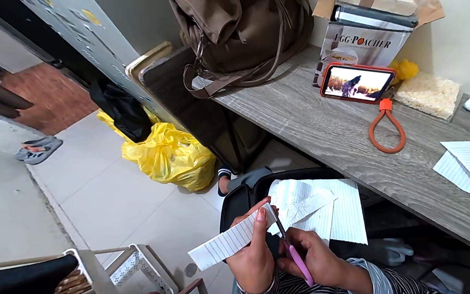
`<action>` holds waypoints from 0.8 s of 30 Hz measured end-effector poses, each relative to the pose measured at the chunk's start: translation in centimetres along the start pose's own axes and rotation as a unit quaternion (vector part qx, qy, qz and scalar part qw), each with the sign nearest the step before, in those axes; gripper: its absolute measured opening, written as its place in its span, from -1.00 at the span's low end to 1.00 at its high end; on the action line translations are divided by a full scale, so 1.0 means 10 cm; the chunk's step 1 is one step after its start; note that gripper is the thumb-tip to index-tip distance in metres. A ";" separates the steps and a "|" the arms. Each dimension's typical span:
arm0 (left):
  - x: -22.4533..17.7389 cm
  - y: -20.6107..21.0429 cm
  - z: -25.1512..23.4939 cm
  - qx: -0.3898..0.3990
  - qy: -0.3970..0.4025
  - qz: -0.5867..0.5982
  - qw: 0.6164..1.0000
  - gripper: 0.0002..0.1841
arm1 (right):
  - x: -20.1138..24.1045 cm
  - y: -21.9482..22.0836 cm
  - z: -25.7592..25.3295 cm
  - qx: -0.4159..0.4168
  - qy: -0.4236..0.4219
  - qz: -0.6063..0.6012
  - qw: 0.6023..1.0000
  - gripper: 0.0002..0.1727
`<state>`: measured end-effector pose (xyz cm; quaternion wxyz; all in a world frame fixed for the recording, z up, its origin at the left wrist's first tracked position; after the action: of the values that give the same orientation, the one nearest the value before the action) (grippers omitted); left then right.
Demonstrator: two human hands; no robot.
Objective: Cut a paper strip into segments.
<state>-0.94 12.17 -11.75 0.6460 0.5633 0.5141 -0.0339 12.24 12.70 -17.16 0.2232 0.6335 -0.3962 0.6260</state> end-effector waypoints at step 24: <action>-0.01 0.00 0.00 0.007 0.007 0.003 1.000 -0.97 | 0.01 -0.01 0.01 -0.016 -0.001 -0.005 1.000 -0.79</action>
<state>-0.94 12.10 -11.68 0.6382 0.5694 0.5171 -0.0315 12.33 12.64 -17.07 0.2358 0.6328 -0.4032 0.6176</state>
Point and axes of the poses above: each hand's wrist, its own z-axis away from the middle knuckle, its own y-axis out of the palm, x = y × z, the point moved 9 cm from there along -z, towards the middle knuckle, and after that the axes turned 14 degrees about z, right-handed, at the moved point
